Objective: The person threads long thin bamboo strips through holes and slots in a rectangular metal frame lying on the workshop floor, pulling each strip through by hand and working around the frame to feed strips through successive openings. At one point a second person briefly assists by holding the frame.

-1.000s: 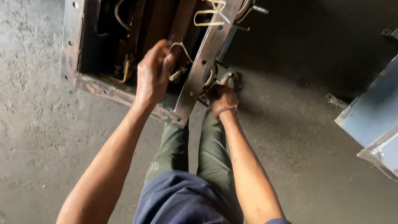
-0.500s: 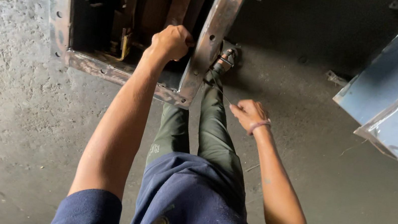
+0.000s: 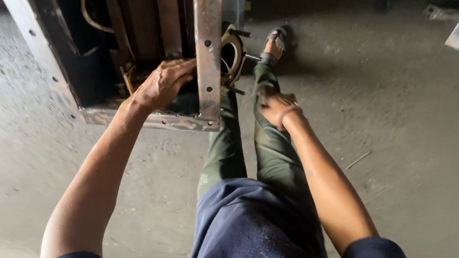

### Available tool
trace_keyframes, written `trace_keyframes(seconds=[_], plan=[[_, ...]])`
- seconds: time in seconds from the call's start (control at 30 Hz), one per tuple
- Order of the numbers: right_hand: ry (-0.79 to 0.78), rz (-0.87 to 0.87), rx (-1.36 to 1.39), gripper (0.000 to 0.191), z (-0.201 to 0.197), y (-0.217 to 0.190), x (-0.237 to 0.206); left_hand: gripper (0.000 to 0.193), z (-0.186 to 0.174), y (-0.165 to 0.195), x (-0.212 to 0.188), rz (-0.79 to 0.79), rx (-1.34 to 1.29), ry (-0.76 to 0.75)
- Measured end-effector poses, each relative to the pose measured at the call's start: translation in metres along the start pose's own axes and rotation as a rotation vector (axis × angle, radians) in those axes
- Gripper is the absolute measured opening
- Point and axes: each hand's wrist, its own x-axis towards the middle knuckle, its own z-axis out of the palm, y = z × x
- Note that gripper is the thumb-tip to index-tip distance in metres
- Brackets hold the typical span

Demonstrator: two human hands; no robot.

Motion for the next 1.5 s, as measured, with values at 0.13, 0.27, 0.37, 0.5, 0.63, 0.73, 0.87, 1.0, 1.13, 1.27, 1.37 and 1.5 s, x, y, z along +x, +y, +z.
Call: trace_keyframes(seconds=[0.13,0.27,0.37,0.5,0.63,0.73,0.87,1.0,1.13,1.27,1.37,1.5], plan=[[0.255,-0.155,0.266,0.037,0.028,-0.030,0.039,0.039,-0.006,0.003,0.002,0.058,0.047,-0.014],[0.198,-0.291,1.183,0.043,0.043,-0.036,0.035,0.035,-0.009,0.003,0.001,0.094,0.092,-0.022],[0.099,-0.137,1.352,0.049,0.041,-0.037,0.025,0.028,-0.012,0.005,0.010,0.036,0.127,-0.079],[0.228,-0.125,1.356,0.043,0.037,-0.044,0.026,0.023,-0.015,0.011,0.020,0.057,0.164,-0.119],[0.339,-0.161,1.376,0.050,0.036,-0.046,0.040,0.021,-0.015,0.011,0.015,0.152,0.299,-0.096],[0.399,-0.069,1.242,0.051,0.038,-0.042,0.043,0.028,-0.012,-0.001,0.013,0.337,0.322,-0.029],[0.444,-0.058,1.237,0.052,0.042,-0.039,0.022,0.027,-0.011,-0.027,0.024,0.419,0.512,0.007],[0.492,0.037,1.167,0.050,0.043,-0.042,-0.005,0.020,-0.013,-0.043,0.032,0.451,0.587,-0.033],[0.515,0.105,1.129,0.053,0.038,-0.041,-0.008,0.012,-0.019,-0.039,0.029,0.304,0.569,-0.162],[0.567,0.018,1.064,0.053,0.037,-0.038,-0.003,0.026,-0.022,-0.029,0.038,0.377,0.645,-0.202],[0.522,0.059,1.133,0.051,0.044,-0.038,-0.004,0.036,-0.021,-0.026,0.049,0.345,0.694,-0.278],[0.390,0.125,1.289,0.053,0.057,-0.039,-0.005,0.035,-0.021,-0.031,0.054,0.267,0.735,-0.355]])
